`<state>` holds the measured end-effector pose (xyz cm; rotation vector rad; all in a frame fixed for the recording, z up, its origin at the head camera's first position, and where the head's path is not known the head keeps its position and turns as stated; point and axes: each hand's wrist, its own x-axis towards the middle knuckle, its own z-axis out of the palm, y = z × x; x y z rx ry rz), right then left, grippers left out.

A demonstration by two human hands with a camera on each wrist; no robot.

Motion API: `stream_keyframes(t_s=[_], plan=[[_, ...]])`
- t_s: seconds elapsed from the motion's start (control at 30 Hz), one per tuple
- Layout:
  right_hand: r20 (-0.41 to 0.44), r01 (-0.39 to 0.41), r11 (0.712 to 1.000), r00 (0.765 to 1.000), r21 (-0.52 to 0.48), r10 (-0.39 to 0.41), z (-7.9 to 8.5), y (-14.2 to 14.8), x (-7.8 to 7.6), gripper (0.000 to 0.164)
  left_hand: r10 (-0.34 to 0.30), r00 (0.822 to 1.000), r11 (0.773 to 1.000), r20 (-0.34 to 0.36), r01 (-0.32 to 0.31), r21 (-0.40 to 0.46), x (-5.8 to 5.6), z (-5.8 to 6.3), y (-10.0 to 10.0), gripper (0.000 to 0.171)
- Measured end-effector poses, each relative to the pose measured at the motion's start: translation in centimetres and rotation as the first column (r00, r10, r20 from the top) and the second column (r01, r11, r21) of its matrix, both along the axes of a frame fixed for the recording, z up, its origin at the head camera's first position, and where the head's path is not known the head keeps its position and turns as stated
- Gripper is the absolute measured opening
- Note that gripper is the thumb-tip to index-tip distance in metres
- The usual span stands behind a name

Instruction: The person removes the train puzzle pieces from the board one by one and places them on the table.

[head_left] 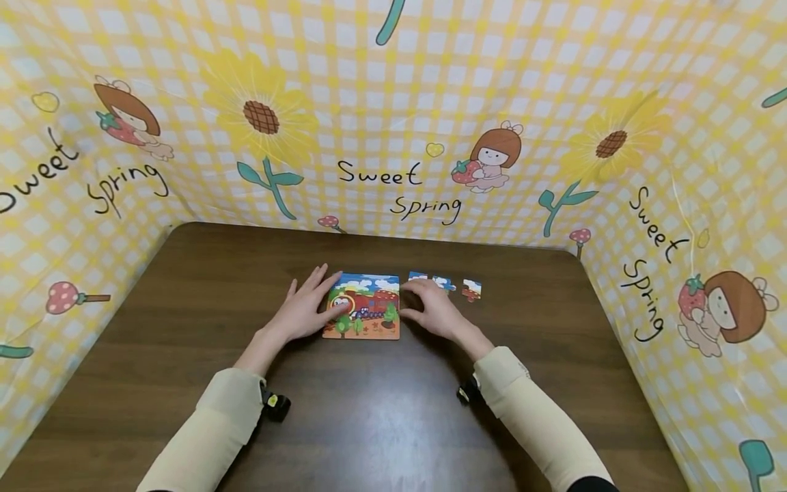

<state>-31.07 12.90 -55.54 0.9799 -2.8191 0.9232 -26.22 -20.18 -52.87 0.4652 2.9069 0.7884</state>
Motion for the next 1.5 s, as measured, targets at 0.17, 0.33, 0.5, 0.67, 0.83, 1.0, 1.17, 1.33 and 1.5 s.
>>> stream_keyframes(t_s=[0.17, 0.33, 0.5, 0.67, 0.83, 1.0, 1.17, 1.33, 1.5], plan=[[0.03, -0.064, 0.997, 0.998, 0.035, 0.063, 0.4, -1.2, 1.1, 0.061, -0.115, 0.993, 0.991, -0.025, 0.113, -0.068, 1.0, 1.1, 2.0, 0.08], [0.028, -0.049, 0.995, 0.999, 0.082, 0.047, -0.4, -1.7, 1.3, 0.068, -0.175, 0.984, 0.978, -0.013, 0.173, -0.114, 1.9, 1.1, 3.0, 0.077], [0.004, -0.042, 0.99, 0.999, 0.134, 0.042, -0.7, -2.0, 1.0, 0.068, -0.174, 0.985, 0.976, -0.009, 0.171, -0.138, 2.1, 0.3, 2.8, 0.076], [0.008, -0.024, 0.992, 1.0, 0.125, 0.023, -1.9, -2.7, 0.4, 0.068, -0.171, 0.985, 0.978, -0.031, 0.166, -0.129, 2.3, -0.2, 2.4, 0.075], [-0.002, 0.026, 0.993, 1.0, 0.116, -0.026, -2.3, -3.5, -0.1, 0.078, -0.169, 0.985, 0.979, -0.042, 0.163, -0.126, 2.3, -0.4, 2.3, 0.075], [0.011, 0.068, 0.993, 0.998, 0.1, -0.07, -1.9, -3.9, -0.2, 0.074, -0.182, 0.982, 0.977, -0.041, 0.176, -0.117, 2.4, -0.5, 2.6, 0.075], [0.043, 0.086, 0.995, 0.995, 0.047, -0.088, -1.7, -4.0, 0.2, 0.064, -0.185, 0.982, 0.976, -0.044, 0.178, -0.123, 2.4, -0.6, 2.8, 0.075], [0.038, 0.091, 0.996, 0.995, -0.027, -0.09, -1.8, -4.0, 0.4, 0.054, -0.191, 0.98, 0.975, -0.049, 0.183, -0.125, 2.5, -0.5, 2.7, 0.075], [0.055, 0.086, 0.996, 0.995, -0.031, -0.085, -0.8, -4.1, 1.0, 0.042, -0.189, 0.981, 0.975, -0.05, 0.182, -0.125, 2.6, -0.3, 2.7, 0.074]])
